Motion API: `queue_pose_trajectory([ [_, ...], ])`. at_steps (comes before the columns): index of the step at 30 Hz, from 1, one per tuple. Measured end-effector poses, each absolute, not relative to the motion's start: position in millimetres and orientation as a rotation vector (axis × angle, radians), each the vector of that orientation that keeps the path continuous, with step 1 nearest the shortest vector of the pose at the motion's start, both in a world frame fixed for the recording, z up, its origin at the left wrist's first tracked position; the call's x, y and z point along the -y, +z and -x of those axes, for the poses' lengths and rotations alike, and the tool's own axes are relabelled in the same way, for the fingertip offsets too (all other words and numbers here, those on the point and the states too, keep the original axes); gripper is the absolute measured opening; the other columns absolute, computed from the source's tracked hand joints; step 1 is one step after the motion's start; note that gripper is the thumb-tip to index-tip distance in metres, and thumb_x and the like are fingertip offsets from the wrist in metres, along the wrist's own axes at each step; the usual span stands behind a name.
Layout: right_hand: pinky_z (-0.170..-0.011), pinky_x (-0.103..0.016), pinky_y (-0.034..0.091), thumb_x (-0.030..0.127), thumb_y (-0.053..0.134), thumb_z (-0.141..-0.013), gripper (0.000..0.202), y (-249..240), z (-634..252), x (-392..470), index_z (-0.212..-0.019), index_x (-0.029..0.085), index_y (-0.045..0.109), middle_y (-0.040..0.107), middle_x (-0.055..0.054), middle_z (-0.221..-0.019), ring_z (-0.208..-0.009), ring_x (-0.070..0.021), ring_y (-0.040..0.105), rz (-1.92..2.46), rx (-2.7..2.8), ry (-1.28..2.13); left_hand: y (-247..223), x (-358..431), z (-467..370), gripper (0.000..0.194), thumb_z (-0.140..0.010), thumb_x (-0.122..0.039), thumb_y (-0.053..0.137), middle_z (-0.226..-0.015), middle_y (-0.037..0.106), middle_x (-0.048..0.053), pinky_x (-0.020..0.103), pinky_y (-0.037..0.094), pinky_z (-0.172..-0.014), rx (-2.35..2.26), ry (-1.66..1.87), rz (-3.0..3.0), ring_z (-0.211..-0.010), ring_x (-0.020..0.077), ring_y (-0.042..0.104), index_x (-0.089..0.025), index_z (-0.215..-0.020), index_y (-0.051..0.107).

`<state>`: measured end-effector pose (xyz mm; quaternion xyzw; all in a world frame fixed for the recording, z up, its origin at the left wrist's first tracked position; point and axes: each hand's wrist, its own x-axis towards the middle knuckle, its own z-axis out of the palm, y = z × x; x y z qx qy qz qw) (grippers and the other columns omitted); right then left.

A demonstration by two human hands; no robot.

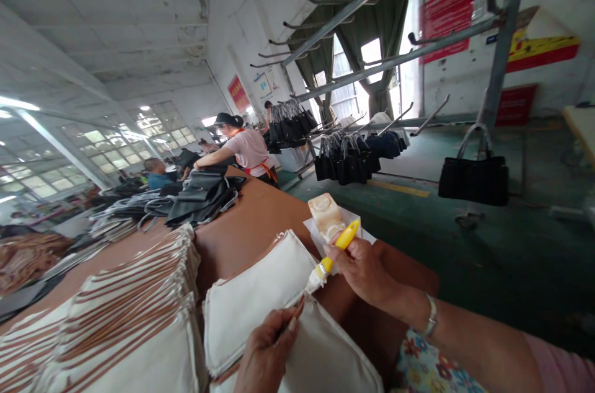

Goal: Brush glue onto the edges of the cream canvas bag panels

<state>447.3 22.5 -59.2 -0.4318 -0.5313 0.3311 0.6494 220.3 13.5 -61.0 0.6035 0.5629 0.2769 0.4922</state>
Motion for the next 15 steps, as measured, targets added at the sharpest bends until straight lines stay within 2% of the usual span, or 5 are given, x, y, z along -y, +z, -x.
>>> queue_pose_trajectory([
  [5,-0.056,-0.023,0.039,0.041,0.055,-0.090,0.028,-49.8,-448.7,-9.5,-0.077,0.016,0.056,0.050,0.000,-0.062,-0.058,-0.0118,0.047,0.976,1.281,0.740,-62.7,-13.7,-222.3,0.048,-0.074,-0.058,0.066,-0.054,0.042,-0.006,0.021,0.016,-0.044,-1.341,0.672,-1.502,-0.047,0.0068,0.028,-0.016,-0.096,0.072],
  [9,-0.057,-0.023,0.040,0.042,0.054,-0.091,0.030,-54.6,-451.0,-10.8,-0.078,0.016,0.056,0.052,-0.001,-0.066,-0.061,-0.0120,0.048,0.981,1.256,0.702,-60.5,-5.2,-225.1,0.048,-0.077,-0.061,0.062,-0.064,0.054,-0.002,0.021,0.029,-0.044,-1.343,0.694,-1.645,-0.052,0.0096,0.040,-0.019,-0.097,0.073],
  [12,-0.052,-0.022,0.037,0.045,0.057,-0.089,0.033,-57.9,-463.3,-15.9,-0.077,0.015,0.054,0.047,0.002,-0.060,-0.055,-0.0098,0.043,0.994,1.119,0.721,-57.1,9.5,-227.5,0.039,-0.081,-0.055,0.061,-0.074,0.060,0.002,0.023,0.043,-0.054,-1.320,0.800,-1.844,-0.066,0.0150,0.054,-0.022,-0.093,0.075],
  [15,-0.045,-0.020,0.029,0.046,0.060,-0.087,0.035,-56.6,-475.1,-17.5,-0.073,0.016,0.050,0.040,0.005,-0.052,-0.046,-0.0066,0.035,0.932,0.982,0.879,-53.4,26.0,-230.3,0.026,-0.084,-0.046,0.063,-0.077,0.064,0.003,0.024,0.047,-0.063,-1.243,0.920,-2.050,-0.071,0.0165,0.060,-0.024,-0.090,0.075],
])
